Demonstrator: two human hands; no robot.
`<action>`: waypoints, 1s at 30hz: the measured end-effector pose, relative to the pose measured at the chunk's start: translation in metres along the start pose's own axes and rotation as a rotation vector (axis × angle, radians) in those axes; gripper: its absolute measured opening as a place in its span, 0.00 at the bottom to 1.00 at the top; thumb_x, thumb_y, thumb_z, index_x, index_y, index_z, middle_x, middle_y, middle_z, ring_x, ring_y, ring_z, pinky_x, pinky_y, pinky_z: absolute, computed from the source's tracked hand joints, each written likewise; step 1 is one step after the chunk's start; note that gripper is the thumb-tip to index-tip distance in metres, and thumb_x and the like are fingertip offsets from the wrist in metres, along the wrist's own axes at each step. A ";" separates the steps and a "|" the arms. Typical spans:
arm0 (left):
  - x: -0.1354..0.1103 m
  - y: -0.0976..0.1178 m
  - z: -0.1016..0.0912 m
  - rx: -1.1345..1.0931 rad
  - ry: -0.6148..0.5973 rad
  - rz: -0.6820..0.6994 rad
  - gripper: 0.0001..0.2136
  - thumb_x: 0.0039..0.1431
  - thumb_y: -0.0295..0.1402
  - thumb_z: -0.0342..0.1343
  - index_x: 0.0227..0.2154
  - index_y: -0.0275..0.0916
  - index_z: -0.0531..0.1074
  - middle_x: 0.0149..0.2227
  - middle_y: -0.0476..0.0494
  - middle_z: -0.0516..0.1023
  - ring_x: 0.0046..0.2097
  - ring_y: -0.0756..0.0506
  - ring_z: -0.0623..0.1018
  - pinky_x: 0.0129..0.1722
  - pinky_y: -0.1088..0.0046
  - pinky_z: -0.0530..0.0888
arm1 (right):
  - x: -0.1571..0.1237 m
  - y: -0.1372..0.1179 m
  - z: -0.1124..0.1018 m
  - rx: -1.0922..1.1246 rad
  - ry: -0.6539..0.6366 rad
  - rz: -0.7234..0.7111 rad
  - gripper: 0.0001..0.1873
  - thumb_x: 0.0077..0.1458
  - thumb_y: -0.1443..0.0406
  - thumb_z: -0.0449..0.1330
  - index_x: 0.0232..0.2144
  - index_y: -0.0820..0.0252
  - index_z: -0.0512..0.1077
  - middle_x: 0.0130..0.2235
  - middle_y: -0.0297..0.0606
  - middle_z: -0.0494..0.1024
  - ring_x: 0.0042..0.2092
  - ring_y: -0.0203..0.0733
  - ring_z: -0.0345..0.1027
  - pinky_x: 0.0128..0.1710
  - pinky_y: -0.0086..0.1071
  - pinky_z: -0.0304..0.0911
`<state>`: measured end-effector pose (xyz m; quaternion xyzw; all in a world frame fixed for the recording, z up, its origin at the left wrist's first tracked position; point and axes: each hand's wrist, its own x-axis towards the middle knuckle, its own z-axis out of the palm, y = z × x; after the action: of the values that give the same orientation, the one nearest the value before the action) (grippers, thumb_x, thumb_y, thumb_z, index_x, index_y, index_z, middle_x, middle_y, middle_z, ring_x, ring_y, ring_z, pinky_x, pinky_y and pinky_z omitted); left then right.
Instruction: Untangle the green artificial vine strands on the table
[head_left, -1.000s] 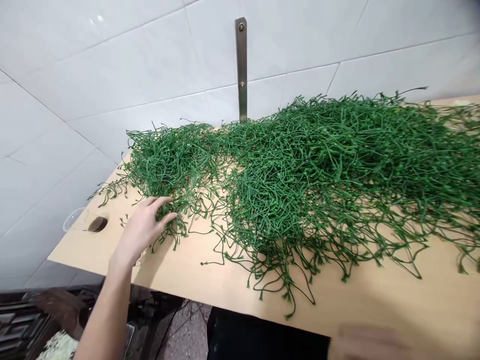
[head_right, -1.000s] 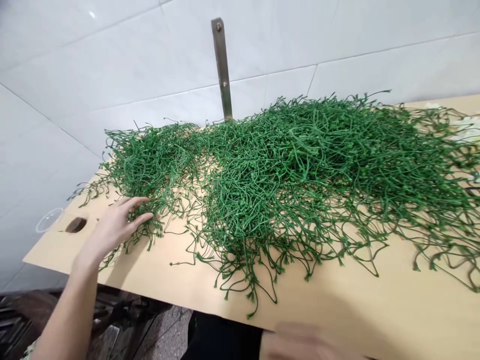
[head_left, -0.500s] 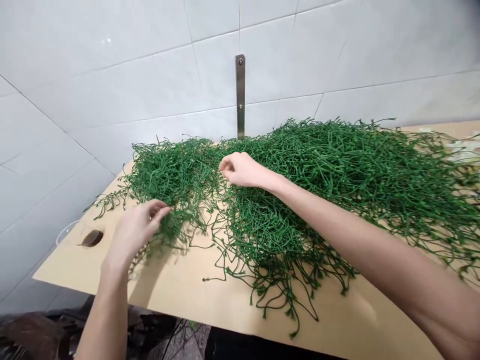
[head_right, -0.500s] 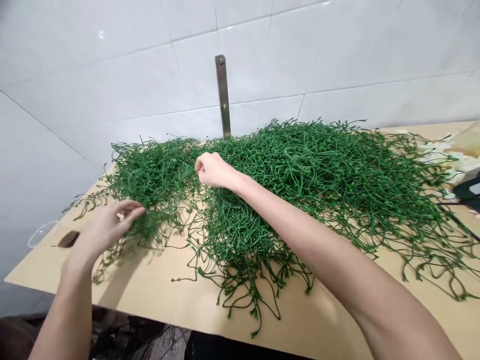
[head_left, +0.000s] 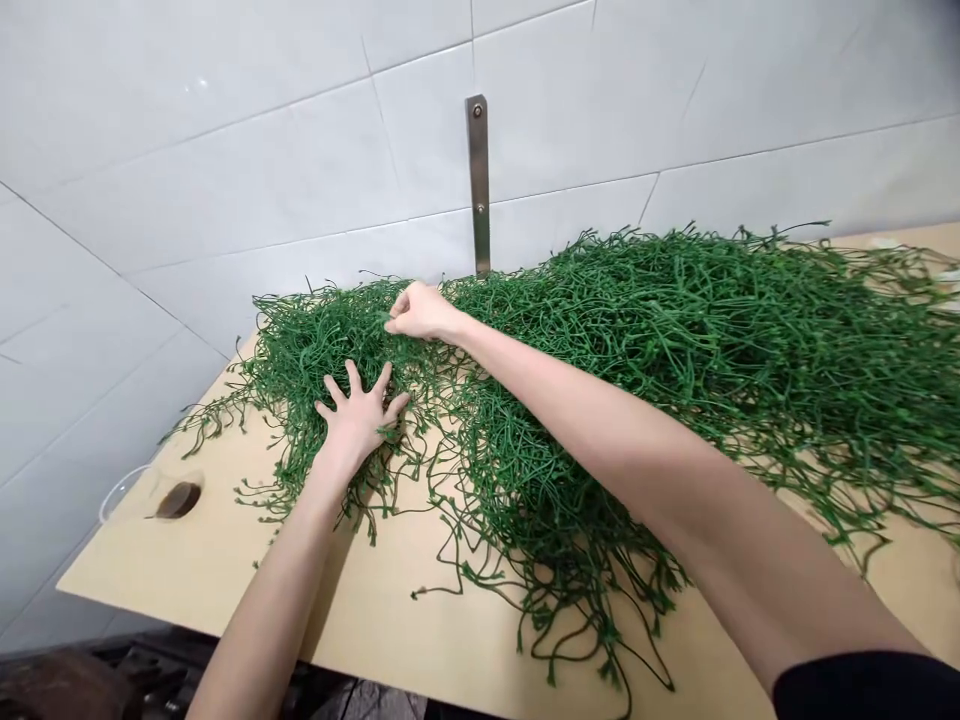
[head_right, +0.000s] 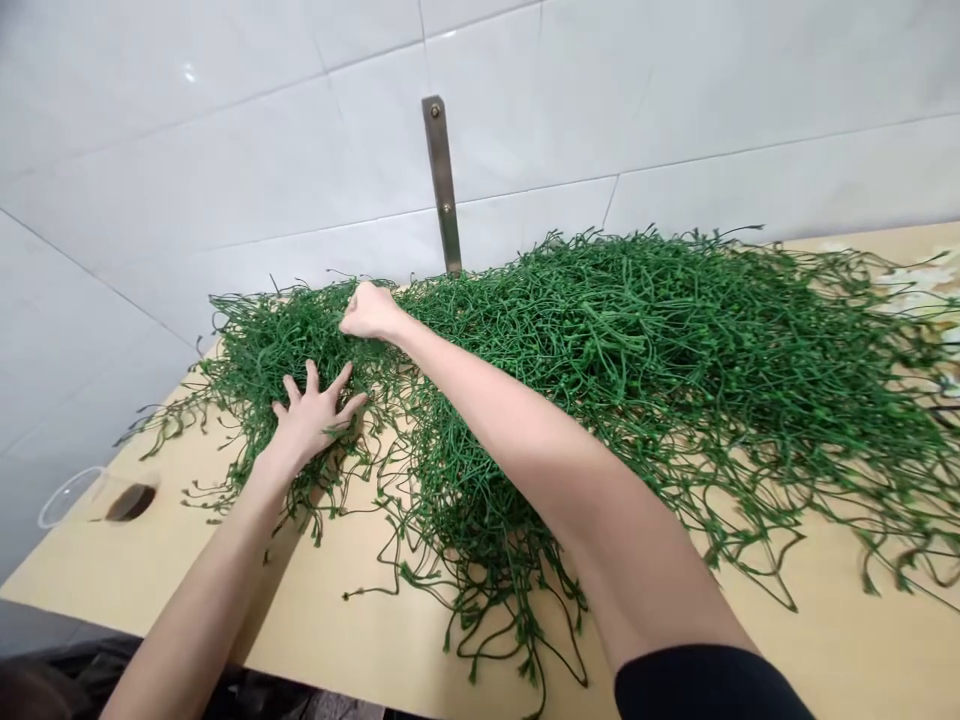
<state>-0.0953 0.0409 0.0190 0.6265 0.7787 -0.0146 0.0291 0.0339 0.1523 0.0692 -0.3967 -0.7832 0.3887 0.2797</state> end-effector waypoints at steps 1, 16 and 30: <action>0.002 -0.001 -0.001 0.001 -0.011 -0.003 0.32 0.61 0.54 0.41 0.67 0.50 0.49 0.71 0.29 0.37 0.67 0.14 0.41 0.55 0.27 0.53 | -0.001 -0.007 -0.006 0.003 -0.006 0.010 0.08 0.57 0.67 0.60 0.31 0.69 0.74 0.30 0.40 0.74 0.24 0.29 0.59 0.27 0.29 0.64; 0.004 -0.002 -0.014 -0.003 -0.030 -0.006 0.32 0.60 0.55 0.42 0.65 0.50 0.56 0.69 0.25 0.47 0.66 0.15 0.51 0.52 0.31 0.61 | -0.046 -0.055 -0.116 0.136 0.498 -0.214 0.09 0.55 0.70 0.56 0.23 0.59 0.66 0.26 0.35 0.68 0.28 0.33 0.60 0.25 0.29 0.57; -0.049 0.051 -0.080 -1.198 0.387 0.386 0.28 0.59 0.57 0.44 0.45 0.40 0.75 0.45 0.36 0.79 0.48 0.41 0.79 0.43 0.64 0.77 | -0.110 -0.068 -0.085 0.076 0.167 -0.384 0.06 0.54 0.64 0.63 0.29 0.61 0.75 0.31 0.34 0.77 0.36 0.36 0.69 0.36 0.29 0.65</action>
<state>-0.0376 0.0090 0.1031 0.6215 0.5170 0.5398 0.2346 0.1286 0.0666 0.1578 -0.2600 -0.8034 0.3233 0.4271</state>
